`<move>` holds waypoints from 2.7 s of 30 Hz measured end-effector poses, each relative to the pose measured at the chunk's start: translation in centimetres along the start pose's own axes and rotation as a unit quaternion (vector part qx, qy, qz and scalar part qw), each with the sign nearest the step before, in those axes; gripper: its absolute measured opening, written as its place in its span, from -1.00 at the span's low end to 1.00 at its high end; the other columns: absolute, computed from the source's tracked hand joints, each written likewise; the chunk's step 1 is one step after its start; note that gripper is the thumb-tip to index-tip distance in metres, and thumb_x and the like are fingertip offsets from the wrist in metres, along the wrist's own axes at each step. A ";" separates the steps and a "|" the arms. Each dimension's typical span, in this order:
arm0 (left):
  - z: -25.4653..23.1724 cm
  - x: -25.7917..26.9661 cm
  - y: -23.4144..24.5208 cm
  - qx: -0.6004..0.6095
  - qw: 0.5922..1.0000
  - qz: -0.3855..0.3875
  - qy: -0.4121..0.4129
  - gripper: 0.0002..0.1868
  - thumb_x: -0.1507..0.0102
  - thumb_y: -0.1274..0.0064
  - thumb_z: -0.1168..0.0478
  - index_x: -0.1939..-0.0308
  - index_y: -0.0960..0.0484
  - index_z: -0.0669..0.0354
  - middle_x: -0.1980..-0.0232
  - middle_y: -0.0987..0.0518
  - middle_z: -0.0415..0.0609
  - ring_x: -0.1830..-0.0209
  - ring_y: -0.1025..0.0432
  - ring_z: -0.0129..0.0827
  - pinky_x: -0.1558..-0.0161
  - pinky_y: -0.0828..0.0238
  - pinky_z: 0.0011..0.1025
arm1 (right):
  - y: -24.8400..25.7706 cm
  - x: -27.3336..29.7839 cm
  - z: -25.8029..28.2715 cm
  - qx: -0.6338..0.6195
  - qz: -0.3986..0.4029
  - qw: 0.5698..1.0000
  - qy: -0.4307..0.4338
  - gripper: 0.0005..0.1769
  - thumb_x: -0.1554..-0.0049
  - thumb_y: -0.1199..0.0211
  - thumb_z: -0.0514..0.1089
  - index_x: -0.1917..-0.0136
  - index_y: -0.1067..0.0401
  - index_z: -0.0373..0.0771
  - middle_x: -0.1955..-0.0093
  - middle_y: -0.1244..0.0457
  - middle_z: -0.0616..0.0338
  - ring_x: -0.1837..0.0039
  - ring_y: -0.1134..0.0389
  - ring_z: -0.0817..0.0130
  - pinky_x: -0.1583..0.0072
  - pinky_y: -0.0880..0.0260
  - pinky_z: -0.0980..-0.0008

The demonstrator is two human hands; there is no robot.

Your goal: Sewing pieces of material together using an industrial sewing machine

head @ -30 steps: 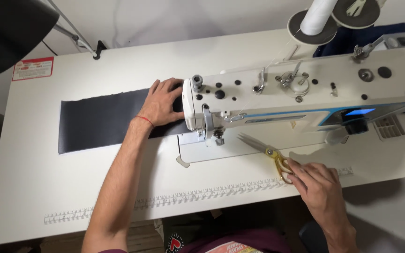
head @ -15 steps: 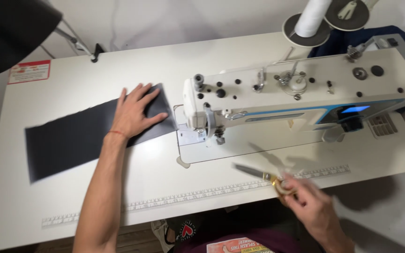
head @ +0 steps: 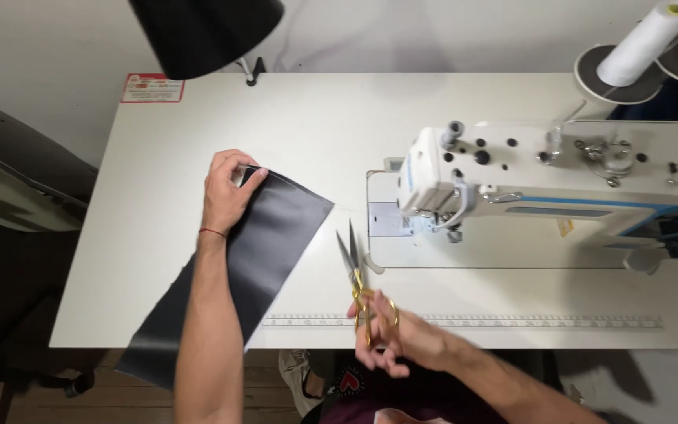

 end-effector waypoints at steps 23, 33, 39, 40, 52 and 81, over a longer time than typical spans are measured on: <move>2.0 -0.9 1.5 0.194 0.964 -0.148 0.109 -0.79 -0.39 -0.57 0.17 -0.08 -0.96 0.05 0.22 -0.85 -0.14 0.28 -0.54 -0.73 0.12 -0.63 -0.64 | -3.1 -13.1 2.4 0.032 -0.056 0.994 0.085 -0.01 -0.43 0.42 0.78 -0.42 -0.17 -0.13 0.47 -0.03 0.21 0.55 0.01 0.48 0.51 -0.07 0.54; 2.7 -0.8 1.8 0.226 0.945 -0.211 0.105 -0.71 -0.32 -0.58 0.28 -0.13 -0.94 0.01 0.23 -0.87 -0.13 0.31 -0.58 -0.70 0.11 -0.66 -0.63 | -2.8 -25.1 10.6 0.043 -0.108 0.979 0.164 -0.29 -0.57 0.20 0.55 -0.28 -0.21 -0.14 0.46 0.10 0.51 0.48 0.22 0.67 0.49 0.17 0.64; 1.1 0.4 5.7 0.029 0.938 -0.341 0.057 -0.23 -0.43 -0.34 0.53 -0.71 -0.59 -0.02 -0.77 -0.43 0.32 -0.72 -0.36 0.33 -0.63 -0.50 0.04 | -2.2 -19.4 8.4 0.179 -0.121 0.962 0.169 -0.53 -0.62 0.06 0.31 -0.28 -0.30 -0.14 0.56 0.01 0.31 0.55 0.13 0.46 0.47 0.15 0.50; 1.6 0.4 5.8 0.029 0.938 -0.341 0.060 -0.23 -0.43 -0.34 0.53 -0.71 -0.59 -0.02 -0.77 -0.43 0.32 -0.72 -0.36 0.33 -0.63 -0.50 0.04 | -2.3 -16.8 8.3 0.179 -0.121 0.962 0.166 -0.53 -0.62 0.06 0.31 -0.28 -0.30 -0.14 0.56 0.01 0.31 0.55 0.13 0.46 0.47 0.15 0.50; -9.8 5.3 14.9 -0.085 0.941 -0.319 -0.073 -0.69 -0.48 -0.51 0.29 -0.26 -0.82 0.25 -0.21 -0.83 0.08 -0.15 -0.75 -0.15 0.08 -0.90 -0.33 | 9.5 13.7 2.5 0.551 -0.510 0.647 -0.129 -0.13 0.05 -0.72 0.28 -0.55 -0.69 0.41 -0.26 -0.72 0.47 -0.11 -0.75 0.53 -0.29 -0.77 0.46; -11.5 32.2 18.5 0.152 0.867 -0.449 0.157 -0.87 -0.57 -0.27 0.15 -0.05 -0.68 0.08 0.15 -0.60 -0.33 0.18 -0.40 -0.66 0.07 -0.39 -0.62 | 8.2 12.7 4.7 0.648 -0.525 0.533 0.142 -0.41 -0.41 -0.65 0.10 -0.64 -0.71 -0.02 0.12 -0.42 0.31 0.05 -0.41 0.39 -0.26 -0.46 0.28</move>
Point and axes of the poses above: each hand's wrist, its own x-axis away from the middle knuckle, its own y-axis out of the back of the hand, z = x × y, the point moved 4 cm from there along -x, towards the middle knuckle
